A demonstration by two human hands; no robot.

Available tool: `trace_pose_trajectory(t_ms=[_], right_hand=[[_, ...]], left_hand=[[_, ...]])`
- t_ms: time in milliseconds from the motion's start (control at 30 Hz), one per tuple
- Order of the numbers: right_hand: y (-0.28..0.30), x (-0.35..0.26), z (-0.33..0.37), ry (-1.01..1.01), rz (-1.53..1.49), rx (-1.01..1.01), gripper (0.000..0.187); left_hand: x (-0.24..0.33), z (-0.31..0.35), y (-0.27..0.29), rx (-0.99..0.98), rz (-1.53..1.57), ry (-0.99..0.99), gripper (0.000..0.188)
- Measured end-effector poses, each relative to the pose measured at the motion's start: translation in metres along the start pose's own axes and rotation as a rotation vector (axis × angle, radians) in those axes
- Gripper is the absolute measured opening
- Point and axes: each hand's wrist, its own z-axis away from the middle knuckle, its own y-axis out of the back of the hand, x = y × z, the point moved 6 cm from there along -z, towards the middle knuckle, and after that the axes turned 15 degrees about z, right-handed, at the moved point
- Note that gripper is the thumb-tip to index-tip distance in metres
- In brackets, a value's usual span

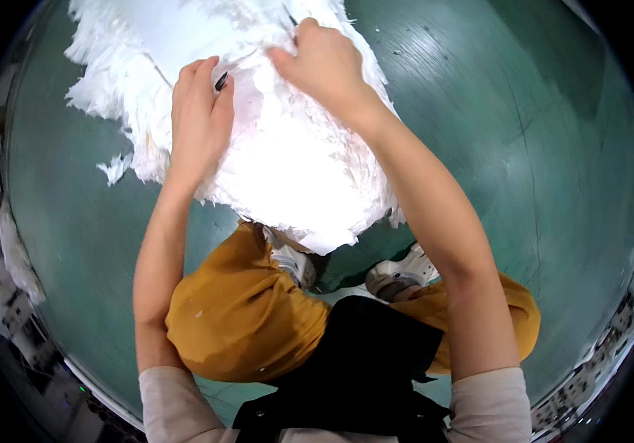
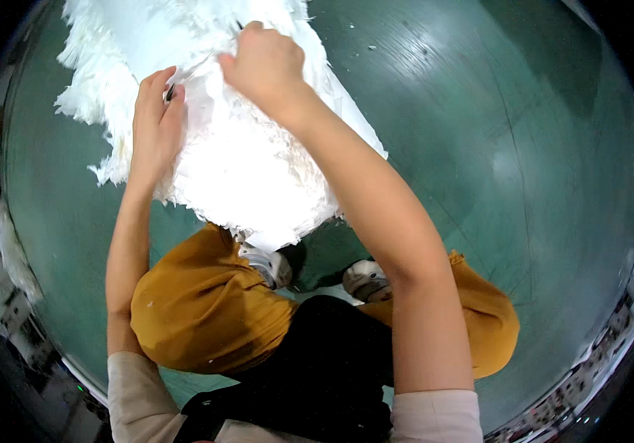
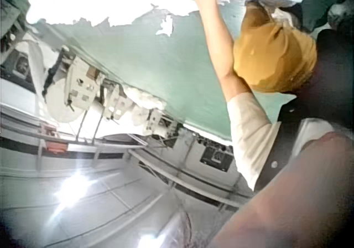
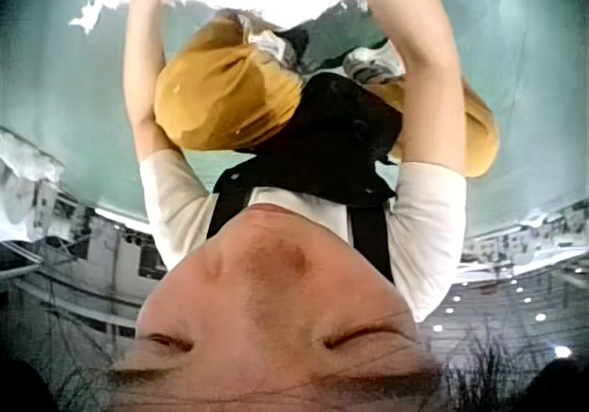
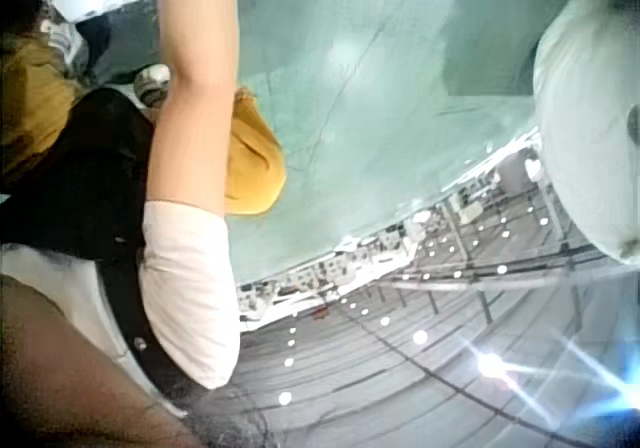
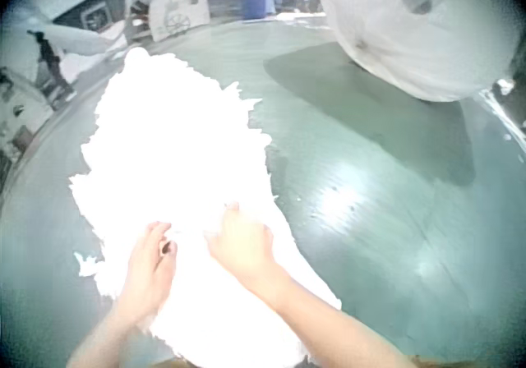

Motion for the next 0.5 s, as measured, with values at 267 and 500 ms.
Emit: trace_pose_trajectory(t_ms=[267,500], right_hand=[[-0.005,0.075,-0.002,-0.312,-0.538,-0.256,0.028],[-0.028,0.112,0.003,-0.355,-0.882,-0.237,0.025]], left_hand=[[-0.001,-0.017,-0.015,-0.160,-0.104,0.363,0.027],[0.030,0.003,-0.040,0.076,-0.290,-0.200,0.026]])
